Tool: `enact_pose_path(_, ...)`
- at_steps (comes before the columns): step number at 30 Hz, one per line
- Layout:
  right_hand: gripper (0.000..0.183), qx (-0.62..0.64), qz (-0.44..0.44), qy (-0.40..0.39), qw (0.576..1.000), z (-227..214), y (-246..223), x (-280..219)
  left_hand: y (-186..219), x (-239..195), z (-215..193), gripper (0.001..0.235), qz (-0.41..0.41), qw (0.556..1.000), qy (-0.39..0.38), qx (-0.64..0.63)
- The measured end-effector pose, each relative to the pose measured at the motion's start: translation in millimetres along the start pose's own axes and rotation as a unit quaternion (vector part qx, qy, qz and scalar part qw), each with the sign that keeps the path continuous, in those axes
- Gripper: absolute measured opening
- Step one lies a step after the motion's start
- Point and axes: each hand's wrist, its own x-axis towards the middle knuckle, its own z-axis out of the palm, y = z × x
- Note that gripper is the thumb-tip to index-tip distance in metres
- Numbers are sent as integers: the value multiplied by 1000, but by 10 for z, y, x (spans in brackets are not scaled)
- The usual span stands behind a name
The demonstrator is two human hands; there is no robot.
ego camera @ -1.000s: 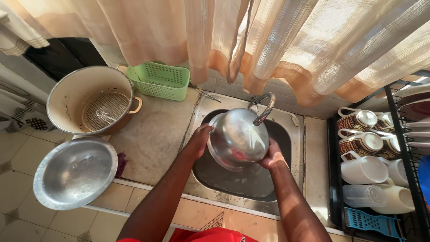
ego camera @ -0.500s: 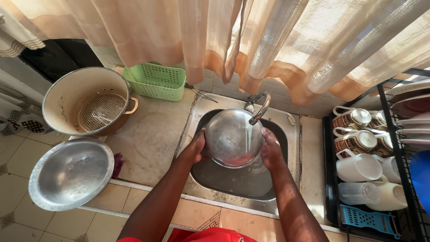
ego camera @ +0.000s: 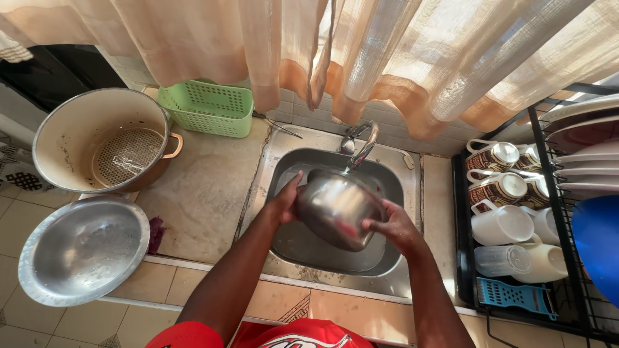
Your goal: Washing and rinsing a metal bowl in a kitchen sink
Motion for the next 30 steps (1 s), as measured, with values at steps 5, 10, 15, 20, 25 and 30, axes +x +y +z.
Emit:
enact_pose_path(5,35,-279,-68,-80,954,-25,151,0,163,-198,247,78,60,997,2,39)
enact_pose_path(10,32,-373,-108,-108,915,9,726,93,23,1042,-577,59,89,987,107,74)
enact_pose_path(15,20,-463,-90,-133,872,234,864,94,123,743,-385,90,126,962,171,172)
enact_pose_path(20,19,-585,-157,-166,778,397,1136,113,185,-377,276,68,282,891,213,286)
enact_pose_path(25,31,-592,-150,-194,768,640,888,84,142,-870,593,62,354,831,208,375)
enact_pose_path(30,52,-751,-167,-60,636,438,1617,621,-6,-753,447,75,499,761,174,377)
